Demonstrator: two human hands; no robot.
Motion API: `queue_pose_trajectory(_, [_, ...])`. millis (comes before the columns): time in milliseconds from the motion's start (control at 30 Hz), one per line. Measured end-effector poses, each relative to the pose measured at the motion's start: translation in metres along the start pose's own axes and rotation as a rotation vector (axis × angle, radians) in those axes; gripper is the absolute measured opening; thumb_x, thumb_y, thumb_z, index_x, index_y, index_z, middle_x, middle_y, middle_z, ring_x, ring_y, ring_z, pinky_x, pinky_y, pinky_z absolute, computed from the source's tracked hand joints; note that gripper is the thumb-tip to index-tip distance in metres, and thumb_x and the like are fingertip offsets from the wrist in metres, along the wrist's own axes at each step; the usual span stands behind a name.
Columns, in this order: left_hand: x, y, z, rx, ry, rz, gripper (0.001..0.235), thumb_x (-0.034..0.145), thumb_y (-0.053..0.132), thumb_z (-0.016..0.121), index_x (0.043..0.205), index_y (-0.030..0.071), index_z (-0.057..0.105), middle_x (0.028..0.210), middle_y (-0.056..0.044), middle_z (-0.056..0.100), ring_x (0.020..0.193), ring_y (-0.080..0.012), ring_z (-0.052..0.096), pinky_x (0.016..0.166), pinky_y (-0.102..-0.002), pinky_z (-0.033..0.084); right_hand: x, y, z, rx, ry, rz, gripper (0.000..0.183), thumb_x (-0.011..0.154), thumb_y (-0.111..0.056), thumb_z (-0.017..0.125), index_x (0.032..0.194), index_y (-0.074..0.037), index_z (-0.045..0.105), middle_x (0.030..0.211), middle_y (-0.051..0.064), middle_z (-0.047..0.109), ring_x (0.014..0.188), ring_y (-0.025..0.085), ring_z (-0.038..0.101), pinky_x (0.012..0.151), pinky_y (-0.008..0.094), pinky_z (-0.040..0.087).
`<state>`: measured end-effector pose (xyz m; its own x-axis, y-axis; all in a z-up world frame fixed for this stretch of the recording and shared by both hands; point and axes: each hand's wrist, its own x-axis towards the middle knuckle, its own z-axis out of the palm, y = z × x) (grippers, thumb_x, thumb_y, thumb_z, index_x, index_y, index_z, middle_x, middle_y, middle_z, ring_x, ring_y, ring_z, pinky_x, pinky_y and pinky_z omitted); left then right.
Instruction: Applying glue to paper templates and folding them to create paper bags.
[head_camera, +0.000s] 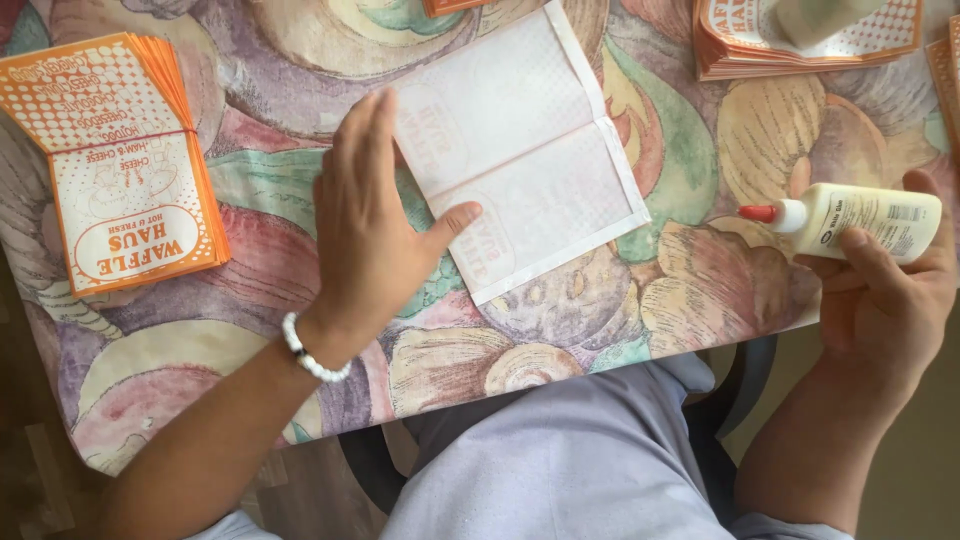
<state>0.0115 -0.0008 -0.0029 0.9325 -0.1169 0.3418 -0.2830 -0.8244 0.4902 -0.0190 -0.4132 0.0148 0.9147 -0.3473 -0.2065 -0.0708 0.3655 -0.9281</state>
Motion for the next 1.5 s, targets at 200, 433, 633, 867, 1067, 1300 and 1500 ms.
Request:
queue_pose_trajectory(200, [0.023, 0.001, 0.013, 0.086, -0.074, -0.167, 0.128, 0.072, 0.042, 0.105, 0.16, 0.005, 0.019, 0.157, -0.022, 0.046, 0.144, -0.0397, 0.044, 0.115, -0.052, 0.04, 0.017, 0.002, -0.054, -0.619, -0.031, -0.215, 0.041, 0.103, -0.002, 0.072, 0.133, -0.01, 0.046, 0.124, 0.007, 0.061, 0.109, 0.015, 0.067, 0.098, 0.029, 0.063])
queue_pose_trajectory(433, [0.026, 0.01, 0.023, -0.396, -0.021, -0.03, 0.108, 0.08, -0.009, 0.088, 0.162, 0.014, 0.022, 0.153, -0.016, 0.042, 0.121, -0.0249, 0.06, 0.098, -0.032, 0.056, 0.011, -0.019, -0.029, -1.074, -0.226, -0.78, 0.047, 0.107, 0.009, 0.082, 0.144, 0.02, 0.055, 0.151, 0.033, 0.051, 0.148, 0.047, 0.047, 0.129, 0.057, 0.039])
queue_pose_trajectory(633, [0.014, 0.01, 0.016, -0.504, -0.001, 0.115, 0.101, 0.098, -0.015, 0.076, 0.167, 0.021, 0.012, 0.161, -0.019, 0.043, 0.109, -0.019, 0.074, 0.101, -0.029, 0.06, 0.016, -0.011, 0.025, -0.873, -0.421, -0.832, 0.067, 0.101, -0.004, 0.08, 0.155, 0.008, 0.041, 0.147, 0.03, 0.055, 0.14, 0.041, 0.056, 0.12, 0.048, 0.048])
queue_pose_trajectory(867, [0.02, -0.001, 0.004, -0.479, -0.293, 0.364, 0.105, 0.091, -0.024, 0.055, 0.166, 0.016, -0.005, 0.141, -0.02, 0.067, 0.119, -0.0329, 0.073, 0.106, -0.037, 0.062, 0.033, -0.001, 0.09, -0.969, -0.857, -0.566, 0.106, 0.067, -0.002, 0.092, 0.156, -0.002, 0.033, 0.166, 0.027, 0.032, 0.153, 0.039, 0.038, 0.127, 0.051, 0.032])
queue_pose_trajectory(1067, [0.021, -0.005, 0.007, -0.512, -0.223, 0.342, 0.086, 0.094, -0.026, 0.044, 0.164, 0.014, 0.016, 0.129, -0.016, 0.073, 0.12, -0.0288, 0.074, 0.104, -0.032, 0.065, 0.033, 0.013, 0.084, -0.86, -0.976, -0.727, 0.034, 0.092, 0.01, 0.069, 0.113, -0.017, 0.075, 0.149, 0.021, 0.058, 0.146, 0.045, 0.053, 0.119, 0.056, 0.048])
queue_pose_trajectory(1300, [0.075, 0.037, -0.018, -0.537, -0.614, -0.077, 0.077, 0.095, 0.063, 0.035, 0.138, 0.003, 0.057, 0.129, -0.017, 0.071, 0.11, -0.027, 0.075, 0.087, -0.036, 0.064, 0.012, 0.002, 0.078, -0.862, -0.991, -1.022, 0.039, 0.104, 0.009, 0.056, 0.117, -0.022, 0.074, 0.153, 0.021, 0.052, 0.146, 0.052, 0.051, 0.119, 0.063, 0.049])
queue_pose_trajectory(1500, [0.087, 0.059, -0.004, -0.439, -1.059, -0.214, 0.027, 0.094, 0.039, 0.068, 0.105, 0.017, 0.079, 0.083, 0.008, 0.069, 0.075, -0.006, 0.053, 0.069, -0.025, 0.043, 0.0, -0.013, 0.078, -0.851, -1.04, -0.922, 0.032, 0.109, -0.023, 0.046, 0.112, -0.019, 0.077, 0.157, 0.021, 0.045, 0.151, 0.052, 0.041, 0.126, 0.065, 0.038])
